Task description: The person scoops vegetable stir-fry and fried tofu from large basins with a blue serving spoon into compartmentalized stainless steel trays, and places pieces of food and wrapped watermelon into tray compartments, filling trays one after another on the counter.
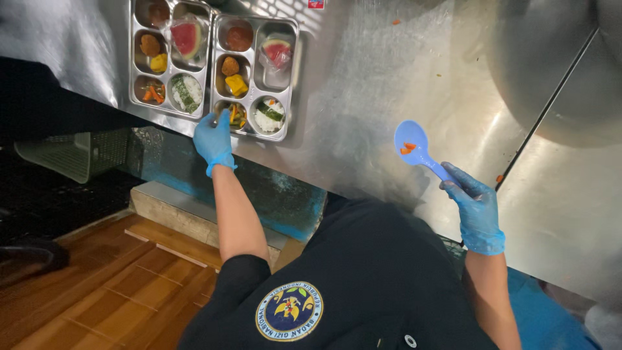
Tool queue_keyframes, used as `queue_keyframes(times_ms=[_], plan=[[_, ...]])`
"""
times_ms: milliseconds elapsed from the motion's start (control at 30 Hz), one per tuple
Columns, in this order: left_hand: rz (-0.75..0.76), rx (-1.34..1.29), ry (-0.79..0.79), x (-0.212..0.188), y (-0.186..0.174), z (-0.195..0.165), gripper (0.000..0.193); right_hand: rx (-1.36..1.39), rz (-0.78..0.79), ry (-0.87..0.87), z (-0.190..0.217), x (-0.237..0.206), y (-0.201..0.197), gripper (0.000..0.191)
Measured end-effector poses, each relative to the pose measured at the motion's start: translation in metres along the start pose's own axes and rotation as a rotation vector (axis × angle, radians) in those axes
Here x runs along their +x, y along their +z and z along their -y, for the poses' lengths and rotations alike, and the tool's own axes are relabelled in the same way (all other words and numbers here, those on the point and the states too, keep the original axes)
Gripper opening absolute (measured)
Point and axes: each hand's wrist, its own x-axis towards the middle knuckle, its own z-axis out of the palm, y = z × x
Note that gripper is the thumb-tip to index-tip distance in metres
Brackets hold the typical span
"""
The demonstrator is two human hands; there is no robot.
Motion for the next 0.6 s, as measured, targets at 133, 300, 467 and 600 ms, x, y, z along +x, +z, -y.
queue_keyframes(times_ms=[133, 300, 467, 600], plan=[[0.049, -0.118, 0.13, -0.019, 0.006, -0.03, 0.026, 0.027, 0.017, -0.029, 0.003, 0.004, 0.001, 0.039], [0.231, 0.139, 0.298, -0.015, 0.03, -0.081, 0.026, 0.013, 0.029, -0.03, 0.001, 0.003, -0.002, 0.039], [0.369, 0.35, 0.179, -0.004, 0.043, -0.098, 0.029, 0.035, -0.027, -0.041, -0.002, -0.005, -0.008, 0.039], [0.33, 0.473, 0.252, -0.004, 0.052, -0.098, 0.028, 0.056, -0.064, -0.027, -0.003, -0.01, -0.01, 0.039]])
